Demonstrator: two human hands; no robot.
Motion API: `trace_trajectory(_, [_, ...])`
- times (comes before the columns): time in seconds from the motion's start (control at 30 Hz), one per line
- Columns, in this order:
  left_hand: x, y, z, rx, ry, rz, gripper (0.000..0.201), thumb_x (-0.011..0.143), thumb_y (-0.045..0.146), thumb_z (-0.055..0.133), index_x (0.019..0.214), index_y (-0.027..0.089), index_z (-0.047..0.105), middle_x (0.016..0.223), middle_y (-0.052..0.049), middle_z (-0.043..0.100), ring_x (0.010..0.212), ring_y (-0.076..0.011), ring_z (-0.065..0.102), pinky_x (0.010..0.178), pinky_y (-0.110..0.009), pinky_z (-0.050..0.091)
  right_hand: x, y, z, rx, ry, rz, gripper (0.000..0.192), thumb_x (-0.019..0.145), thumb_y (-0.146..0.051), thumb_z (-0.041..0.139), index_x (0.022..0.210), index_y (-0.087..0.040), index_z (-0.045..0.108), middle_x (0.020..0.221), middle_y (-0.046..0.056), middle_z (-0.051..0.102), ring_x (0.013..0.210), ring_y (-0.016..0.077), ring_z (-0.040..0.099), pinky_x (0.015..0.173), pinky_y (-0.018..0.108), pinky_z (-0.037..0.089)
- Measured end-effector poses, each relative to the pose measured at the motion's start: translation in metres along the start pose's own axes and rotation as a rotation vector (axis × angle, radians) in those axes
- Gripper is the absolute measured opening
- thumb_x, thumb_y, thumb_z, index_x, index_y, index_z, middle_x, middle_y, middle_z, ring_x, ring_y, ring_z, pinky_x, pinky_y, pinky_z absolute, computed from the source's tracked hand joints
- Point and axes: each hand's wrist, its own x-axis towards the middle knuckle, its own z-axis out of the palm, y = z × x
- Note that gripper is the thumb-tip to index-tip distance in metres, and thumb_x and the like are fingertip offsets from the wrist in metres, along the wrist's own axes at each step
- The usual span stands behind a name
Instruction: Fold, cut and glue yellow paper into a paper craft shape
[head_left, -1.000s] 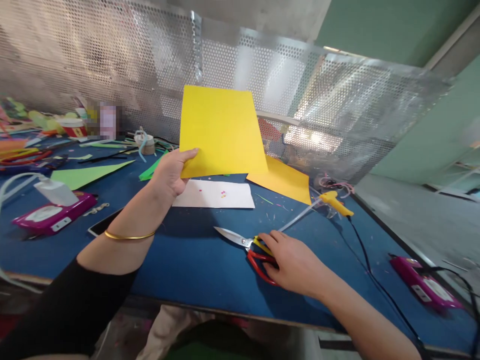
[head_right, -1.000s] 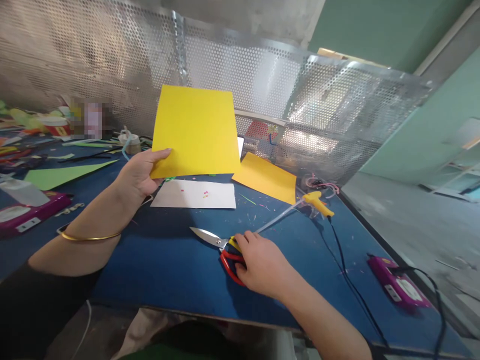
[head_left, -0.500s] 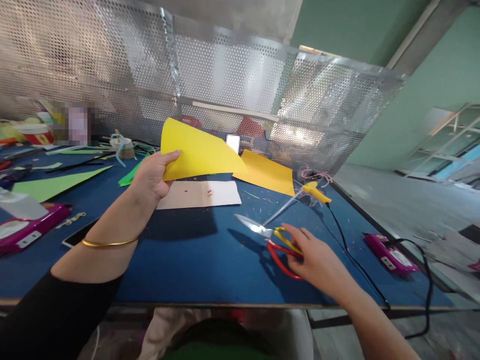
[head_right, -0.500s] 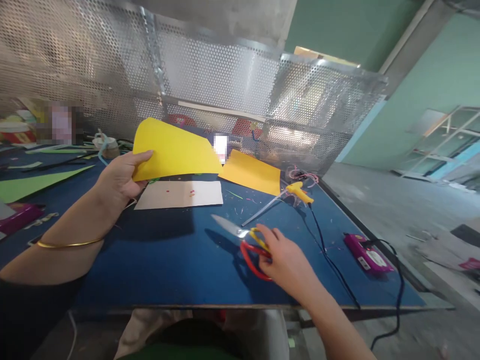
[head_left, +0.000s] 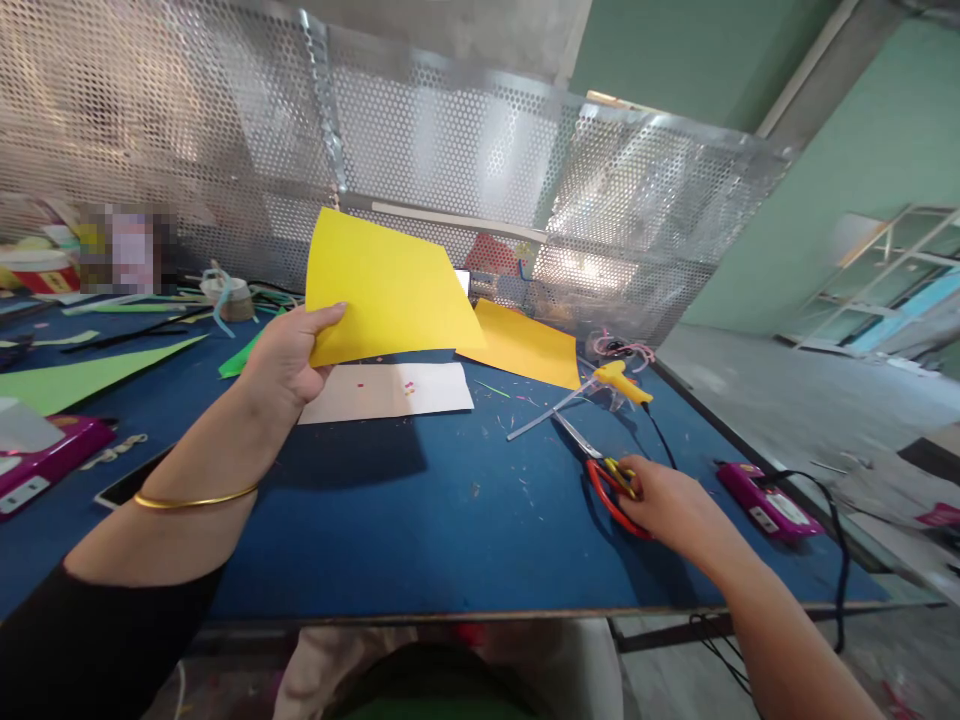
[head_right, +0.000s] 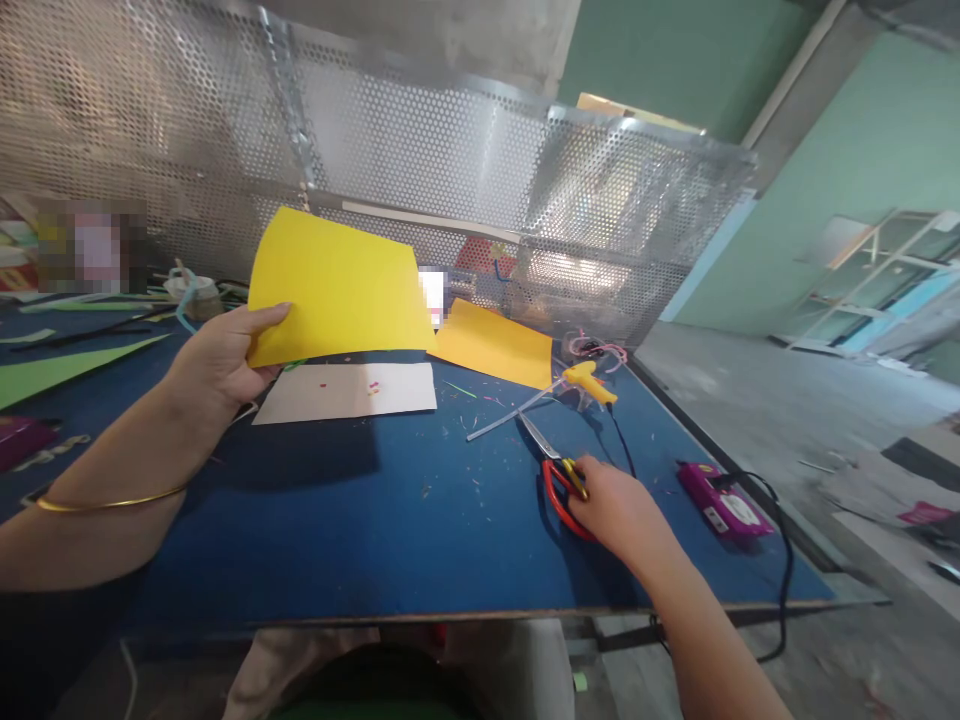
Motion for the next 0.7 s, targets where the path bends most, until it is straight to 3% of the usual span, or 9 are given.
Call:
trace_trajectory(0.2, [0.0,0.002,-0.001,-0.006,0.02,-0.015,0.023,0.076,0.008,0.066,0.095,0.021,0.069,0.09,0.003,0.077,0.106,-0.0216,0.064,0.089,-0.034,0.056,-0.025,0.027,0.0,0.278,0.072,0.076,0.038,0.075,-0.041,0.054,0.109,-0.027,0.061,0.077,0.002,0.071,0.069,0.0247,0.069,0.059,0.032,0.048])
trace_trajectory(0.33, [0.001,0.0,-0.001,0.014,0.016,-0.039,0.024,0.077,0.009,0.065,0.099,0.02,0.069,0.091,-0.001,0.078,0.104,-0.0225,0.066,0.088,-0.035,0.056,-0.04,0.029,0.009,0.194,0.142,0.076,0.039,0.074,-0.04,0.052,0.108,-0.024,0.062,0.083,0.006,0.072,0.068,0.0253,0.067,0.058,0.033,0.046])
trace_trajectory(0.43, [0.002,-0.002,0.0,0.026,0.012,-0.053,0.024,0.077,0.011,0.066,0.099,0.021,0.069,0.088,0.001,0.078,0.104,-0.0227,0.066,0.089,-0.036,0.057,-0.034,0.02,0.004,0.101,0.041,0.052,0.033,0.077,-0.035,0.051,0.105,-0.022,0.064,0.082,0.006,0.073,0.068,0.0248,0.067,0.057,0.032,0.043])
trace_trajectory(0.5, [0.002,-0.002,0.0,0.025,0.025,-0.065,0.021,0.079,0.01,0.065,0.096,0.021,0.069,0.087,0.002,0.078,0.105,-0.0219,0.066,0.09,-0.035,0.057,-0.016,0.018,-0.008,0.092,-0.056,0.023,0.029,0.079,-0.042,0.055,0.099,-0.023,0.066,0.082,0.005,0.073,0.072,0.0255,0.068,0.057,0.032,0.043])
trace_trajectory(0.63, [0.001,-0.001,0.001,0.047,0.016,-0.069,0.022,0.077,0.01,0.066,0.095,0.021,0.069,0.085,0.001,0.078,0.104,-0.0223,0.066,0.088,-0.034,0.057,0.054,0.027,-0.04,-0.021,0.176,0.136,0.048,0.083,-0.056,0.052,0.11,-0.018,0.063,0.105,0.014,0.07,0.091,0.0303,0.067,0.068,0.035,0.046])
trace_trajectory(0.7, [0.001,-0.001,0.001,0.049,0.005,-0.062,0.025,0.074,0.01,0.068,0.096,0.022,0.069,0.084,0.0,0.078,0.1,-0.0228,0.068,0.086,-0.035,0.058,0.095,0.035,-0.047,-0.101,0.12,0.211,0.057,0.08,-0.056,0.058,0.113,-0.011,0.061,0.114,0.022,0.065,0.103,0.0343,0.063,0.072,0.036,0.046])
